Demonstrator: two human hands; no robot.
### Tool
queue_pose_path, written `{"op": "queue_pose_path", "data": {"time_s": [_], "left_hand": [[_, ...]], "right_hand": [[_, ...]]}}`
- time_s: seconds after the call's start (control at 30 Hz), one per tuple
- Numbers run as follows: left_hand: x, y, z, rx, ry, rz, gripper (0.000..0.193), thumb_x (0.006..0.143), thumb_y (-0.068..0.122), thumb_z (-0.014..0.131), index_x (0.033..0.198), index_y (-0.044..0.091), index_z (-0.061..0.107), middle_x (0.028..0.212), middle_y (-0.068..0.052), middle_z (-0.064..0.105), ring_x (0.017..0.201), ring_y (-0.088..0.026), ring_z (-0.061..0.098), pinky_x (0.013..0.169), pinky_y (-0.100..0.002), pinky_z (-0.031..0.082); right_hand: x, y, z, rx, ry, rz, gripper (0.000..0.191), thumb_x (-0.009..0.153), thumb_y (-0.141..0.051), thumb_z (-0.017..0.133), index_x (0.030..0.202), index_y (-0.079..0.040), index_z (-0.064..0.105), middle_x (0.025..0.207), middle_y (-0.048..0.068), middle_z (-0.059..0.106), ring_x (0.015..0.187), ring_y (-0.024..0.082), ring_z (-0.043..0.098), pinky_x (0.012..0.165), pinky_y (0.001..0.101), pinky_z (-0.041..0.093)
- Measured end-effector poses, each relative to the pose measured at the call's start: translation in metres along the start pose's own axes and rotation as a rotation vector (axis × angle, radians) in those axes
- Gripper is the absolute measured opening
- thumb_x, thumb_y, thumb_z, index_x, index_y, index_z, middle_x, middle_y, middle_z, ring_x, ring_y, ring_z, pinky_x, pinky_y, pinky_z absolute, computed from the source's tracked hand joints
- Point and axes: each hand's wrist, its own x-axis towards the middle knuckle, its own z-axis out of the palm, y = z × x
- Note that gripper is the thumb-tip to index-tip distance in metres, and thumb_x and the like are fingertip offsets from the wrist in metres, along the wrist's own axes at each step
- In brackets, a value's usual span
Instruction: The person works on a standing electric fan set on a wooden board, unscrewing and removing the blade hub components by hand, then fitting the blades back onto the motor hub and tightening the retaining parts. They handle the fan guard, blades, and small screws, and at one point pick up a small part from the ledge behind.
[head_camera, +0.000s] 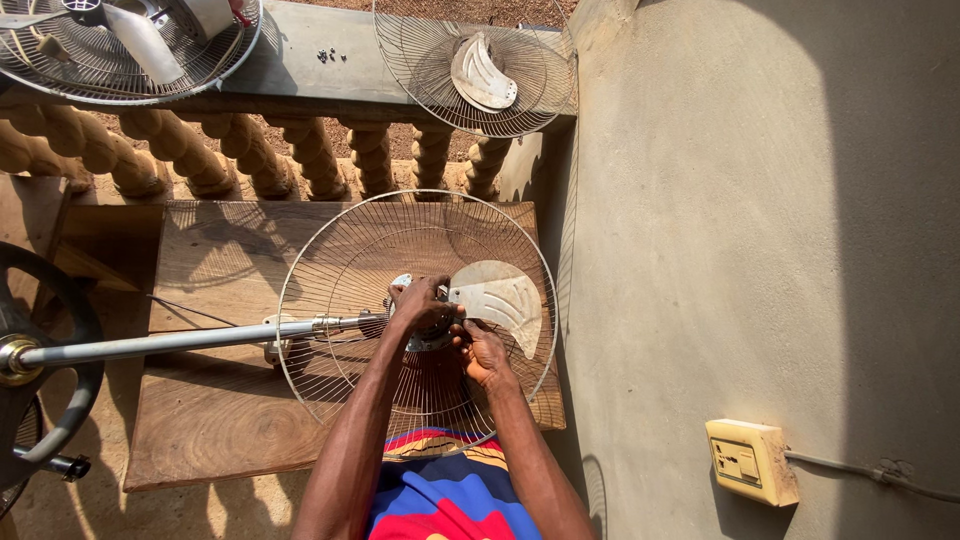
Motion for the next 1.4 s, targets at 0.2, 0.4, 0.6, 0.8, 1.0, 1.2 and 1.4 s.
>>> {"op": "queue_pose_path", "data": {"time_s": [0.2,0.4,0.6,0.8,1.0,1.2,1.4], "left_hand": [[-0.001,0.0,-0.001,0.024,-0.018,0.01,0.086,0.062,0.062,0.087,0.136,0.022,0.066,0.112,-0.007,0.077,0.11,-0.023,0.068,0.102,-0.059,0.022],[-0.002,0.005,-0.002,0.039,-0.036,-0.039,0.089,0.061,0.062,0.086,0.139,0.025,0.063,0.11,-0.008,0.078,0.109,-0.024,0.069,0.103,-0.058,0.024],[0.002,0.003,0.002,0.013,-0.026,-0.039,0.09,0.062,0.061,0.084,0.14,0.022,0.062,0.116,-0.008,0.077,0.116,-0.025,0.068,0.113,-0.072,0.012],[0.001,0.002,0.003,-0.019,-0.025,-0.037,0.09,0.061,0.06,0.085,0.139,0.022,0.063,0.12,-0.009,0.075,0.118,-0.026,0.067,0.115,-0.075,0.007],[-0.001,0.005,0.0,-0.005,-0.029,-0.048,0.089,0.062,0.057,0.087,0.14,0.022,0.063,0.117,-0.009,0.076,0.118,-0.027,0.066,0.114,-0.074,0.007],[0.0,0.002,0.0,0.023,-0.047,-0.043,0.092,0.062,0.062,0.085,0.141,0.021,0.063,0.108,-0.009,0.079,0.109,-0.024,0.07,0.108,-0.063,0.021],[0.001,-0.001,0.002,0.026,-0.041,-0.012,0.093,0.059,0.063,0.086,0.14,0.022,0.063,0.105,-0.007,0.079,0.106,-0.024,0.07,0.103,-0.058,0.026]], "right_hand": [[0.006,0.004,0.001,-0.011,0.047,-0.016,0.018,0.099,-0.023,0.07,0.109,-0.009,0.069,0.085,0.004,0.073,0.061,0.01,0.061,0.046,0.018,0.042],[0.004,0.005,0.004,0.0,-0.001,-0.082,0.014,0.099,-0.024,0.066,0.108,-0.013,0.069,0.087,0.005,0.075,0.064,0.012,0.064,0.05,0.0206,0.046],[-0.005,0.002,0.002,0.001,-0.066,-0.099,0.015,0.101,-0.021,0.063,0.108,-0.009,0.069,0.092,0.008,0.076,0.07,0.013,0.069,0.053,0.0203,0.05],[-0.001,0.006,0.0,-0.028,-0.059,-0.091,0.016,0.102,-0.022,0.063,0.107,-0.007,0.068,0.091,0.007,0.075,0.067,0.011,0.066,0.051,0.0194,0.05],[0.004,0.009,0.0,-0.043,-0.034,-0.104,0.014,0.102,-0.024,0.064,0.11,-0.013,0.066,0.088,0.005,0.074,0.065,0.012,0.066,0.05,0.021,0.044],[0.003,0.008,0.003,-0.018,-0.023,-0.104,0.012,0.102,-0.022,0.064,0.112,-0.015,0.064,0.095,0.006,0.077,0.07,0.014,0.069,0.055,0.0243,0.042],[0.0,0.008,0.005,-0.066,0.002,-0.087,0.016,0.102,-0.024,0.06,0.116,-0.018,0.064,0.093,0.003,0.076,0.068,0.012,0.067,0.056,0.0241,0.042]]}}
